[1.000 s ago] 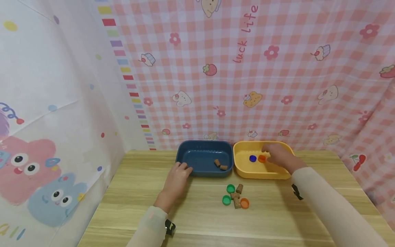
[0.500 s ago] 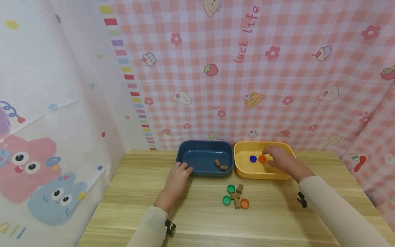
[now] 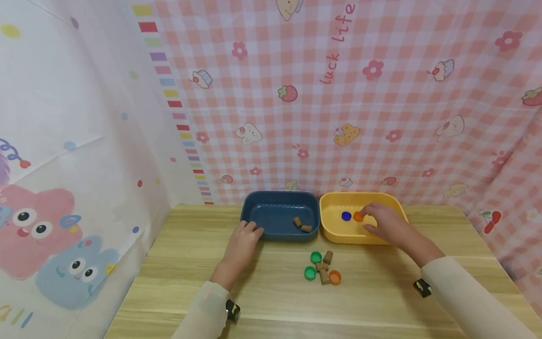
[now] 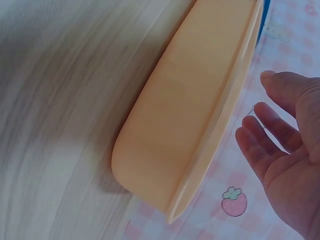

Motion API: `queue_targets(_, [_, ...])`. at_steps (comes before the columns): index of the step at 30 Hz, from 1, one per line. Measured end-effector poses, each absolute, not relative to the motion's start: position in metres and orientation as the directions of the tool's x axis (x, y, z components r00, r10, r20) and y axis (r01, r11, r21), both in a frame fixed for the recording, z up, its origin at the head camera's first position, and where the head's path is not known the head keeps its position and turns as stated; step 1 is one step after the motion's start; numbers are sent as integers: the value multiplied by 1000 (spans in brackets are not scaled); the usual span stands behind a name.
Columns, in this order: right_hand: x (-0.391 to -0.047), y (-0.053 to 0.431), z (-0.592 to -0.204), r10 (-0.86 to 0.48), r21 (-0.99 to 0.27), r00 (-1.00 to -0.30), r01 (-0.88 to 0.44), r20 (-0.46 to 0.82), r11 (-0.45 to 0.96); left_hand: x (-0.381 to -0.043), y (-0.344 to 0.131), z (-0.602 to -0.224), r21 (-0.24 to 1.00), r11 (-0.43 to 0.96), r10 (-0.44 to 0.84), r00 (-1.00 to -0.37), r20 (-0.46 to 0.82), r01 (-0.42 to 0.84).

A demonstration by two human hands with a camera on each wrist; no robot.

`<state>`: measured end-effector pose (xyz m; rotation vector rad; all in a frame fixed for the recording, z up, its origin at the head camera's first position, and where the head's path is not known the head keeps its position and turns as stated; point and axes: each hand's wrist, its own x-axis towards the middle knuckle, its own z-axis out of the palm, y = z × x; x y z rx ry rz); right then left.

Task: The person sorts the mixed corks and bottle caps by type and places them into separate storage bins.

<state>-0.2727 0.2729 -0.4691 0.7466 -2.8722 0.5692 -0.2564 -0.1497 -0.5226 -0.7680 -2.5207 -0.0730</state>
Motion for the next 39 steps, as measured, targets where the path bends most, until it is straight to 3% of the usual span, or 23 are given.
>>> queue_targets(20, [-215, 240, -480, -436, -381, -845, -530, 310, 757, -260, -149, -522, -91, 837, 511, -711, 483, 540])
queue_targets(28, [-200, 222, -489, -450, -404, -857, -515, 249, 756, -262, -148, -520, -90, 838, 509, -712, 483, 538])
queue_targets(34, [-191, 210, -502, -523, -390, -822, -568, 226, 724, -260, -149, -520, -88, 839, 507, -713, 485, 536])
queue_targets(39, [-184, 201, -512, -535, -430, -838, -523, 105, 736, -257, -150, -523, -67, 837, 506, -719, 477, 544])
